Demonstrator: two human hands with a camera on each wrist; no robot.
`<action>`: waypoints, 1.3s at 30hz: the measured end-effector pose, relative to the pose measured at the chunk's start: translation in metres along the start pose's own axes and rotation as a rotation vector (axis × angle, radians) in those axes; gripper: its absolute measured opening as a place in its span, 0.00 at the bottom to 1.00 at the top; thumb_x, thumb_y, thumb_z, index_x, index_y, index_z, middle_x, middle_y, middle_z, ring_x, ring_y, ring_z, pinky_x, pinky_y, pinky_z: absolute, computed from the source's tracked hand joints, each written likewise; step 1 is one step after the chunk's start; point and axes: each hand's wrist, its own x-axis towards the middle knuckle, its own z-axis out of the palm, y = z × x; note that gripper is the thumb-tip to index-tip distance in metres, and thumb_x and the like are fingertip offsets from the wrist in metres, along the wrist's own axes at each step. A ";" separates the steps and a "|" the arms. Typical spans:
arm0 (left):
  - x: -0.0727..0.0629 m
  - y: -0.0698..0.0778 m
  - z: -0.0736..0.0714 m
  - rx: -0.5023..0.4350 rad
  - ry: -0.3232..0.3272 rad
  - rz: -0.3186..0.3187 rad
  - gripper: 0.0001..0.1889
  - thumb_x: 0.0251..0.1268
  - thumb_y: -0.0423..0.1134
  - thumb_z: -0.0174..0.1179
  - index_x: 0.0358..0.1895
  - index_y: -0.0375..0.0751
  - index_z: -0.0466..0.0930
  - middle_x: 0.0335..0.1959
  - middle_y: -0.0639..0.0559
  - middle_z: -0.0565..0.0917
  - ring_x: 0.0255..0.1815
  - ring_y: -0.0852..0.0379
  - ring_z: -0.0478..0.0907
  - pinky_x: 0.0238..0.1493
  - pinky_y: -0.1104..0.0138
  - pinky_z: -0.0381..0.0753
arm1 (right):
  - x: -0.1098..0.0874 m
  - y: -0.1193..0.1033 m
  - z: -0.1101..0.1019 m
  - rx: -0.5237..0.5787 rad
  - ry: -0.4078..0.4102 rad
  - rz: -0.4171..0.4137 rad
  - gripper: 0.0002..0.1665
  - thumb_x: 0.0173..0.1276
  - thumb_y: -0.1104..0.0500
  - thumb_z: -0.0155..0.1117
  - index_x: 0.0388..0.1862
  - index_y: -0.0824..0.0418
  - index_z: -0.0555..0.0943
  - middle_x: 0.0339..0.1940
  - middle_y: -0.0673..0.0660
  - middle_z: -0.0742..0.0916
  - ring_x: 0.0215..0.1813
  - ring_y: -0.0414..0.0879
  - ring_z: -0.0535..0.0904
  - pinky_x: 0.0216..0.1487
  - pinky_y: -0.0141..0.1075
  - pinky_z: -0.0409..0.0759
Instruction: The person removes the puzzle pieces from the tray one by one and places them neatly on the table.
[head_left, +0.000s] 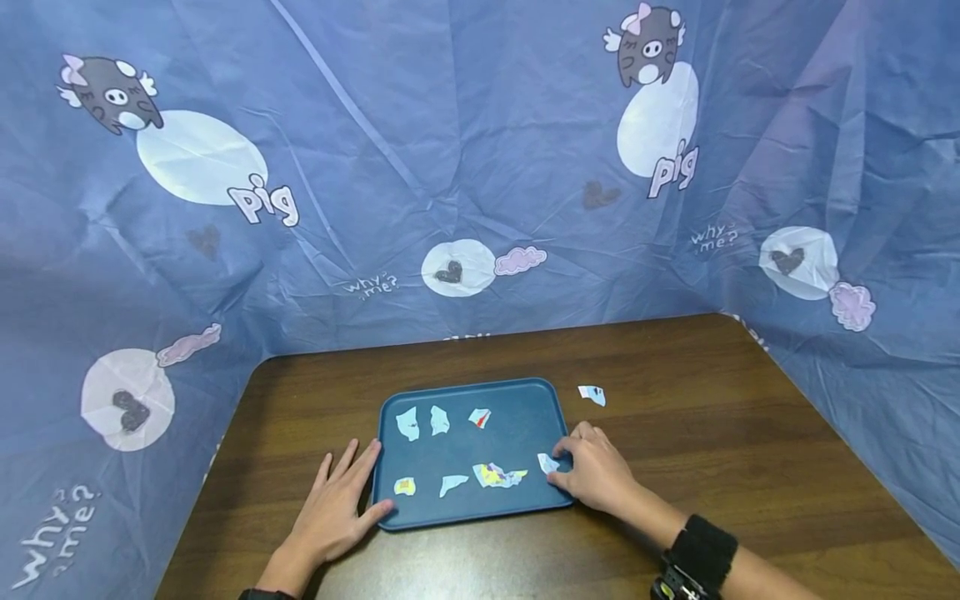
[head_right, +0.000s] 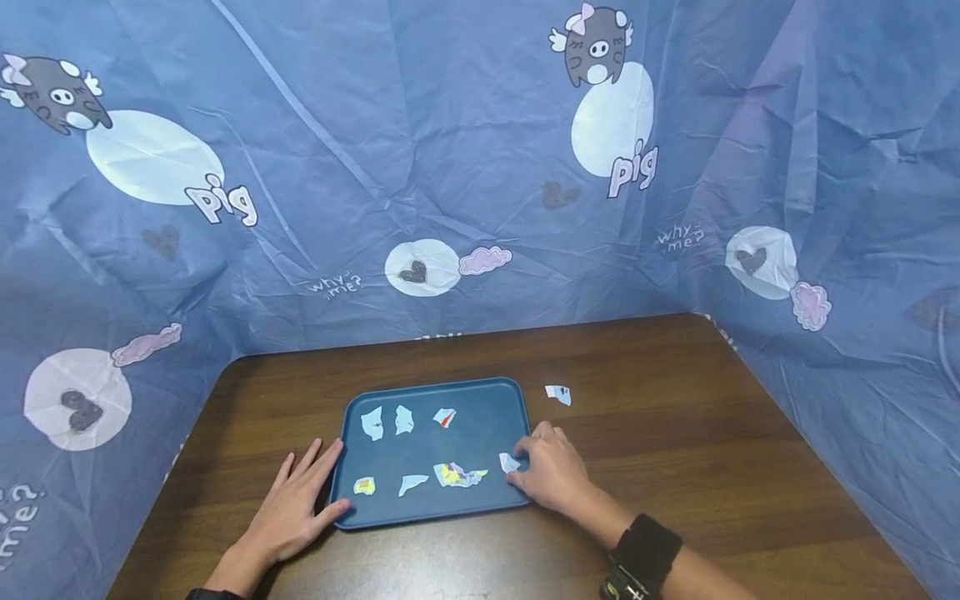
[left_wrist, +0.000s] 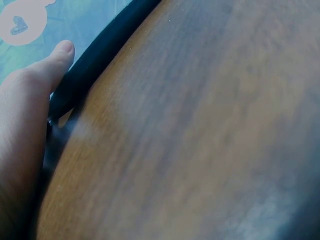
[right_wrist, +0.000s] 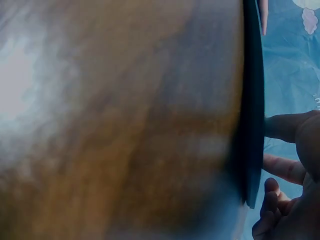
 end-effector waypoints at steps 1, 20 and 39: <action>0.000 0.000 0.000 0.000 -0.003 0.001 0.47 0.68 0.68 0.54 0.80 0.41 0.56 0.78 0.47 0.63 0.79 0.37 0.53 0.72 0.34 0.44 | 0.000 0.000 0.001 -0.004 0.001 0.000 0.18 0.48 0.50 0.85 0.34 0.55 0.88 0.31 0.49 0.72 0.38 0.47 0.71 0.41 0.41 0.73; 0.001 -0.001 0.000 0.011 -0.019 -0.009 0.47 0.68 0.70 0.52 0.80 0.41 0.56 0.78 0.47 0.63 0.80 0.38 0.52 0.73 0.35 0.43 | 0.000 -0.001 0.004 -0.027 -0.024 -0.013 0.11 0.52 0.56 0.79 0.32 0.57 0.87 0.33 0.47 0.73 0.38 0.45 0.70 0.39 0.40 0.73; 0.001 0.000 0.000 0.011 -0.004 -0.002 0.46 0.68 0.68 0.53 0.80 0.41 0.57 0.78 0.47 0.63 0.79 0.37 0.53 0.73 0.34 0.44 | 0.016 0.002 -0.020 0.025 0.036 0.033 0.12 0.57 0.57 0.76 0.39 0.57 0.85 0.35 0.50 0.83 0.30 0.42 0.75 0.30 0.38 0.77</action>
